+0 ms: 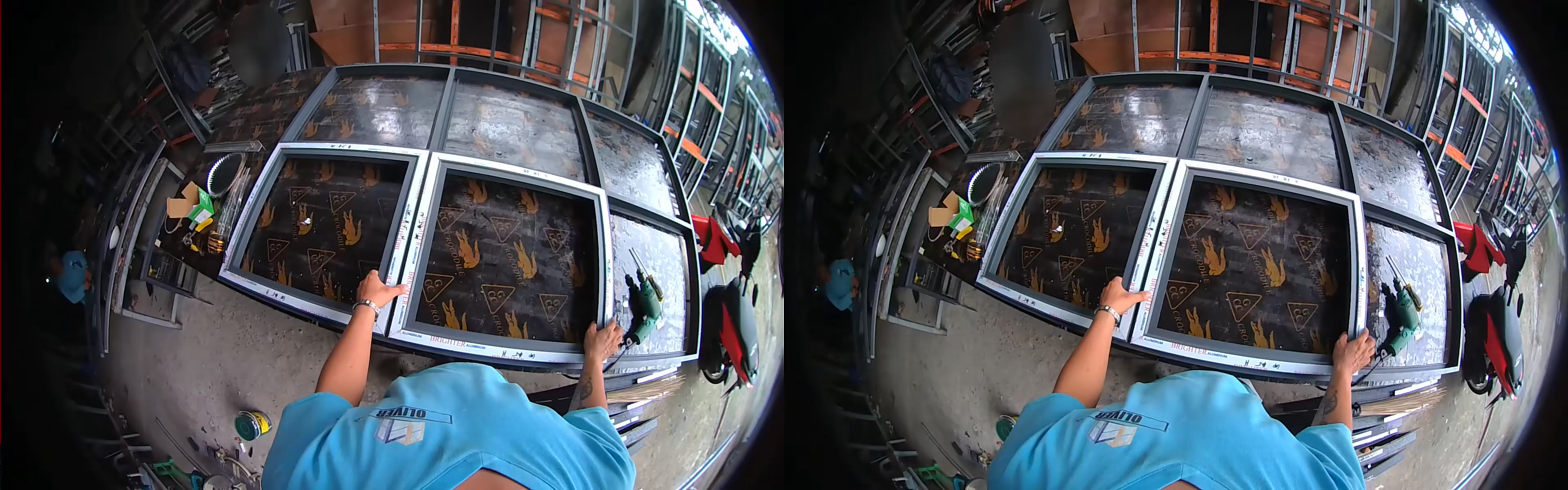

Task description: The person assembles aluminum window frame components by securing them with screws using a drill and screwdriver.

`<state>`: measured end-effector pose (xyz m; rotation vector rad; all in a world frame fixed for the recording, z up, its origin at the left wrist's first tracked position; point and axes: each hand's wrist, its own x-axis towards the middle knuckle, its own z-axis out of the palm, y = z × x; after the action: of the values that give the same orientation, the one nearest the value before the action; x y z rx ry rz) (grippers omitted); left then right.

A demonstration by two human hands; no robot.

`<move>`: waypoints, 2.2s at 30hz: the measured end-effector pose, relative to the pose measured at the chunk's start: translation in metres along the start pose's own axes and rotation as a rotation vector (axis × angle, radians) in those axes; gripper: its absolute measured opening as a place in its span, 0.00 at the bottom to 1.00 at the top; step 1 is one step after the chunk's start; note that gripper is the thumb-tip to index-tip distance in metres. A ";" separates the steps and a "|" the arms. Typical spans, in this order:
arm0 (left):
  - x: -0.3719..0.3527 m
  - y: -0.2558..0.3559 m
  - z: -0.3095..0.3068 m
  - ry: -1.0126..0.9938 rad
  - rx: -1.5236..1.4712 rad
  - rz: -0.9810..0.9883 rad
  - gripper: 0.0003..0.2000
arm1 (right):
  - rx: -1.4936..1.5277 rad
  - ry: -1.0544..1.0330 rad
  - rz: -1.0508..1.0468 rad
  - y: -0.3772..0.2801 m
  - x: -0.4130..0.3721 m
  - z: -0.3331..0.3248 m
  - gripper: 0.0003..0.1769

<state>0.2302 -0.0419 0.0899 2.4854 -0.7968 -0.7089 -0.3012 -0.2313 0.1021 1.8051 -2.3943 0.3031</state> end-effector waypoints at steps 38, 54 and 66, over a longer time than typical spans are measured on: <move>-0.030 -0.027 0.025 0.287 -0.094 0.178 0.28 | 0.914 -0.689 0.147 0.038 0.094 -0.096 0.17; -0.018 -0.045 -0.013 0.031 -0.202 0.299 0.23 | 1.221 -0.739 -0.407 -0.187 0.021 -0.465 0.21; -0.025 -0.053 -0.009 0.087 -0.185 0.389 0.26 | 0.480 -0.534 -1.019 -0.421 -0.069 -0.575 0.13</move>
<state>0.2392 0.0148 0.0766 2.0957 -1.0876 -0.5046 0.1118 -0.1431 0.6802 3.3538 -1.3067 0.2964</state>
